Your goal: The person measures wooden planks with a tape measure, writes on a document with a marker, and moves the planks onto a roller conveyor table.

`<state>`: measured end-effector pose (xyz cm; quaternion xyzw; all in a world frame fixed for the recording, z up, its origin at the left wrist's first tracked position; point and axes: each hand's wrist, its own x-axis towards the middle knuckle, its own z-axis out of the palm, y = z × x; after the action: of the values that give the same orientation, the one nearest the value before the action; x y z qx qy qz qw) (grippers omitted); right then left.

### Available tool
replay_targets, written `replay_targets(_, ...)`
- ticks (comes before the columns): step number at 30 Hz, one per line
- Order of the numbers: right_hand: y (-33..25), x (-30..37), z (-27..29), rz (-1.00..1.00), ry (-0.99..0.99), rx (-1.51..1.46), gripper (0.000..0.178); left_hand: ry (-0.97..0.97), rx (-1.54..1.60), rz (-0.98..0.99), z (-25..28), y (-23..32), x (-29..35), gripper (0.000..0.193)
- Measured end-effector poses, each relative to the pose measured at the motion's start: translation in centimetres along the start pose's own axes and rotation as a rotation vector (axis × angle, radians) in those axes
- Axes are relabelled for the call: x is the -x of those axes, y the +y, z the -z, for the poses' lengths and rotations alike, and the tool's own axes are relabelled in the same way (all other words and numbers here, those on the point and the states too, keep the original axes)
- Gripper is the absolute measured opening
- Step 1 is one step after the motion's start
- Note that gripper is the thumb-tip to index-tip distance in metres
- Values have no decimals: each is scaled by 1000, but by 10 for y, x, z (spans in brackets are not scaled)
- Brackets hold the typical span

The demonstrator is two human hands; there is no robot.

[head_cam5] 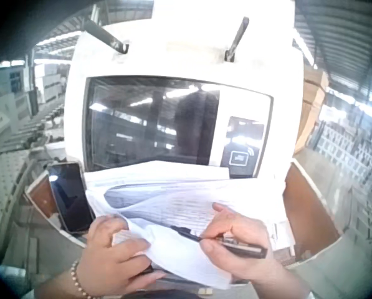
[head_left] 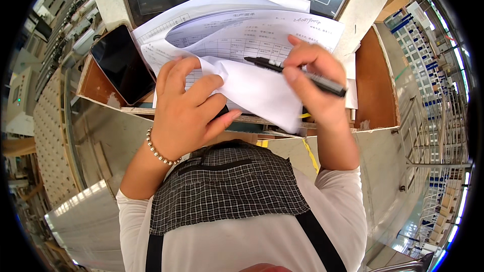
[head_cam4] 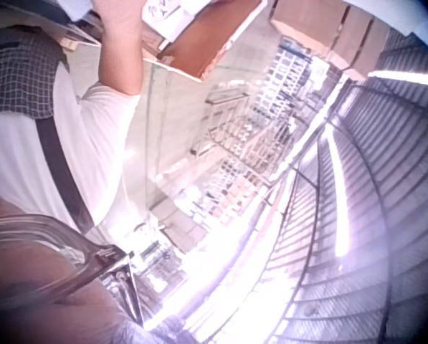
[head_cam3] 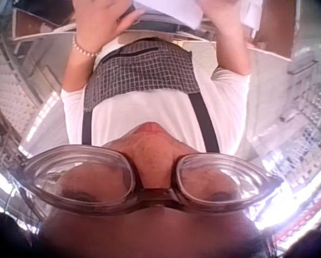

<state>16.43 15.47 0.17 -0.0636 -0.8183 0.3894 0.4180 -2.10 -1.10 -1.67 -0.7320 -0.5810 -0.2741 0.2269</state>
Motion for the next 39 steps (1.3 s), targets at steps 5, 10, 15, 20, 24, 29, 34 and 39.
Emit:
replay_targets(5,9,11,-23,271,-22,423,18,-6,23,21,-4,0,3,31)
replay_targets(10,13,14,-30,311,-29,521,19,-12,27,32,-7,1,6,31)
replay_targets(15,9,18,-22,270,11,492,16,-11,30,32,-12,0,7,31)
replay_targets(20,14,24,-15,262,124,451,16,-6,29,26,-15,-2,8,31)
replay_targets(24,14,30,-7,222,158,445,13,-2,26,28,-16,-1,7,30)
replay_targets(29,14,36,1,176,184,451,12,-1,15,25,-18,-3,6,30)
replay_targets(34,5,42,17,350,343,369,7,-45,-25,11,-19,-3,8,29)
replay_targets(39,-21,64,13,417,321,-10,12,191,50,-42,-22,1,15,27)
